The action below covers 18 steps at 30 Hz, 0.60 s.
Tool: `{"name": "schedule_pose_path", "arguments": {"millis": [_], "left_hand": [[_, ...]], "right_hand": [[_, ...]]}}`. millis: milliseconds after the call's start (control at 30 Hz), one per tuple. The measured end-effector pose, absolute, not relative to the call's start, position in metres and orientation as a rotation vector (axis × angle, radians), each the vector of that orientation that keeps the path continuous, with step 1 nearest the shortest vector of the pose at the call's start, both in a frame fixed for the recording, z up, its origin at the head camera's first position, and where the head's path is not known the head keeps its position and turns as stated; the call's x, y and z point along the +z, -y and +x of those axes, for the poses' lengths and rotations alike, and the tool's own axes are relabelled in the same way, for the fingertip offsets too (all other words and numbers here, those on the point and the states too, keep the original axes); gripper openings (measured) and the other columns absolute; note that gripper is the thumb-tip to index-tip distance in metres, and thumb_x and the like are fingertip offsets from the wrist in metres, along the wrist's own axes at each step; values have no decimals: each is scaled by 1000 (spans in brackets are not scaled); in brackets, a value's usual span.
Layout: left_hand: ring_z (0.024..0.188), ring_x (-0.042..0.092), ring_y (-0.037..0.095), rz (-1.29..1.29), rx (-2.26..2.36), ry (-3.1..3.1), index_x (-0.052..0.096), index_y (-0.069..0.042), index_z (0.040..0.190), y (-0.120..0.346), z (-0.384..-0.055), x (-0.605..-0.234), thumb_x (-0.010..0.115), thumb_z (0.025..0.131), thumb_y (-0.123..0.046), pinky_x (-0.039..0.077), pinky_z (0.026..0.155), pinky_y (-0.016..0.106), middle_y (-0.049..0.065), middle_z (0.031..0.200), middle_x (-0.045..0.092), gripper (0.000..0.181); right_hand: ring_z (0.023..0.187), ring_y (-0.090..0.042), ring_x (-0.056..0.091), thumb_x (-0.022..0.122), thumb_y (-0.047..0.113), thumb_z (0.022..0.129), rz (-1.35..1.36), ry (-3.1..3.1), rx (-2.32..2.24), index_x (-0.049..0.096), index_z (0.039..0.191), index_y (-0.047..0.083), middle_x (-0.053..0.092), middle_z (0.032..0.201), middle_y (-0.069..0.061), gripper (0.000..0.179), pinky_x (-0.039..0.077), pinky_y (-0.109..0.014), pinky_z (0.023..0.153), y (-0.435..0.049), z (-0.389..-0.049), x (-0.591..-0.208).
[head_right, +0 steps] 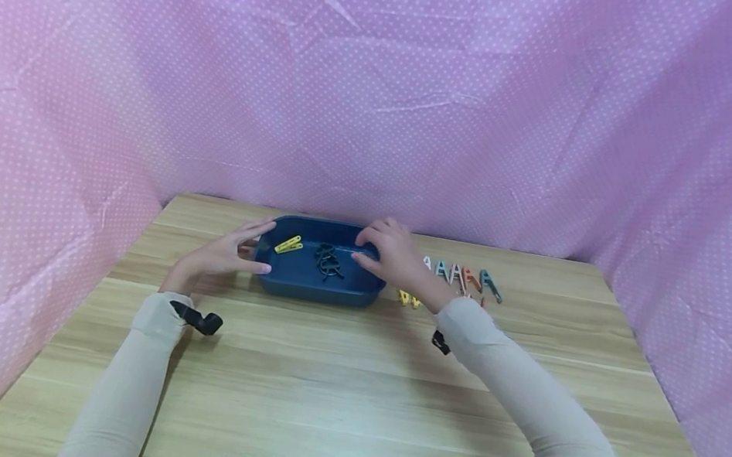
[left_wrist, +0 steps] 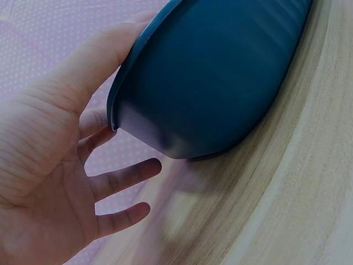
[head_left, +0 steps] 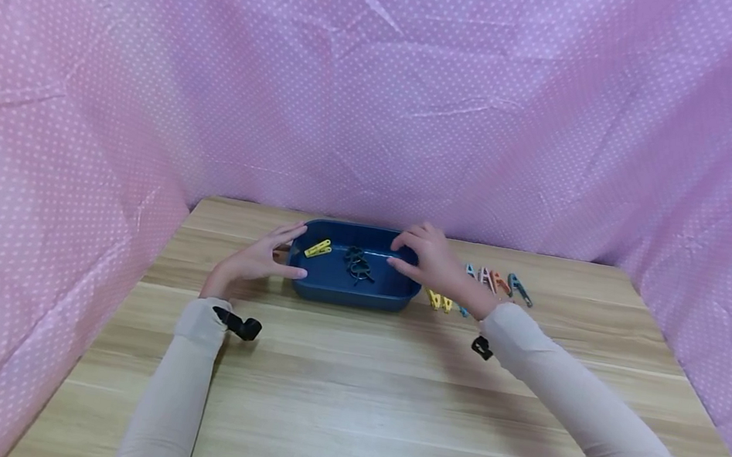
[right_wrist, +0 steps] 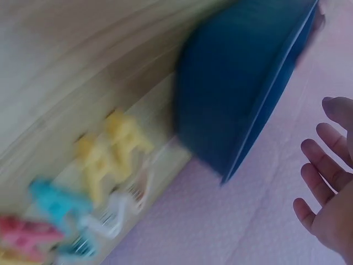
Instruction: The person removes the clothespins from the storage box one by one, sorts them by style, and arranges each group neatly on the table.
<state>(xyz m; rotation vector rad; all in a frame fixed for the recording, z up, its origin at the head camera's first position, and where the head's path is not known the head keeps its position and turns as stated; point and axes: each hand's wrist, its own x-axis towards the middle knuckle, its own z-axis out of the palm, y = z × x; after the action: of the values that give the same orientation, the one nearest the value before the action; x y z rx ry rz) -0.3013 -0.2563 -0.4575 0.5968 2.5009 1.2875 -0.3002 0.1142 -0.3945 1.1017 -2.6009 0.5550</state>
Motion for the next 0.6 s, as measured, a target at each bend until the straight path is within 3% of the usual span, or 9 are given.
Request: {"name": "schedule_pose_path", "arguments": {"millis": [167, 400, 600], "left_hand": [[156, 19, 37, 620, 1281, -2513, 16, -23, 165, 257, -302, -458, 79, 90, -37, 27, 122, 61, -1, 174, 3, 99], [155, 21, 38, 603, 1284, -2513, 17, -26, 165, 256, -300, -457, 79, 90, -36, 27, 122, 62, -1, 174, 3, 98], [154, 25, 39, 587, 1301, -2503, 18, -27, 165, 255, -301, -457, 79, 90, -37, 27, 121, 63, -2, 174, 3, 98]], "right_hand": [[106, -28, 56, 74, 26, 95, 1171, 2618, 533, 73, 110, 7, 71, 113, -9, 24, 47, -48, 91, -82, -303, -393], [112, -27, 56, 73, 22, 96, 1236, 2704, 537, 72, 116, 8, 71, 118, -7, 25, 45, -51, 103, -47, -306, -393], [114, -26, 55, 75, 22, 94, 1253, 2713, 518, 73, 117, 7, 71, 121, -6, 28, 44, -51, 105, -26, -311, -397]]}}
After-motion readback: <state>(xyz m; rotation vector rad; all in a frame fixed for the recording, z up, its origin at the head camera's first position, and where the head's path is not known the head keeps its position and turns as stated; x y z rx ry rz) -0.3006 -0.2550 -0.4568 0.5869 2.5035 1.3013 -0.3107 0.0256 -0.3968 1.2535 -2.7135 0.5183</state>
